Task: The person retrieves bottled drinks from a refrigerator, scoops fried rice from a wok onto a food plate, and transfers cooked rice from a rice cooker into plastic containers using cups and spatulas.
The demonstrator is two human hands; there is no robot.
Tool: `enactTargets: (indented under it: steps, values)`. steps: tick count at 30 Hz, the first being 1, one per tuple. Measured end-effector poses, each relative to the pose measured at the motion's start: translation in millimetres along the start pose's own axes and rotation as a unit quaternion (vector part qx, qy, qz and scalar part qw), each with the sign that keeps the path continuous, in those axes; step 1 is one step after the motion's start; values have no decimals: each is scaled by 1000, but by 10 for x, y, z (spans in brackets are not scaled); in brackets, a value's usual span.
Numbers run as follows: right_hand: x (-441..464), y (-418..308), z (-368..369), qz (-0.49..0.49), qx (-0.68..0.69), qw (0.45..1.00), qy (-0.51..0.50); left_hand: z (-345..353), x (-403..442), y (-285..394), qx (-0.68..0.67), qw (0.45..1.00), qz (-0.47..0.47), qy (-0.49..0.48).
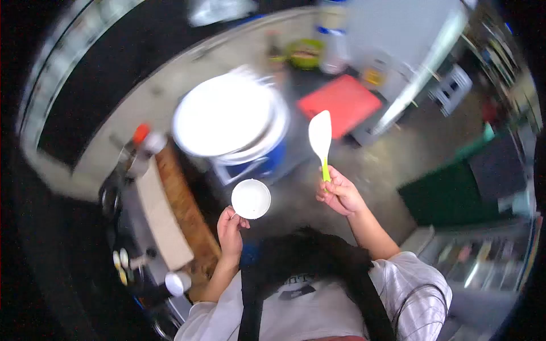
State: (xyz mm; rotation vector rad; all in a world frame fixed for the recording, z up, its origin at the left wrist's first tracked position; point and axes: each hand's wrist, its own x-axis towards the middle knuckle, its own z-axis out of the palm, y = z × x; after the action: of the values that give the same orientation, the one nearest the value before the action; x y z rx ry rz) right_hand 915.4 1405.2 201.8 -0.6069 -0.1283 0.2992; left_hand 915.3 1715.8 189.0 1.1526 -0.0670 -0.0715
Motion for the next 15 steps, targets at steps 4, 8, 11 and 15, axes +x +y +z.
enactTargets:
  steps: [4, 8, 11, 15]
  values:
    - [-1363, -745, -554, -143, -31, 973, 177, 1389, 271, -806, -9, 985, -131, -116]
    - [-2557, -1539, -1047, -197, -119, 916, 328, 2851, 390, -1526, -1, 956, -199, -217]
    - [-3070, -1961, -1348, -225, -107, 885, 394, 3756, 448, -1775, -21, 937, -238, -256]
    - [-3096, -2551, -1866, -235, -101, 867, 427, 4707, 831, -2102, -20, 921, -245, -301]
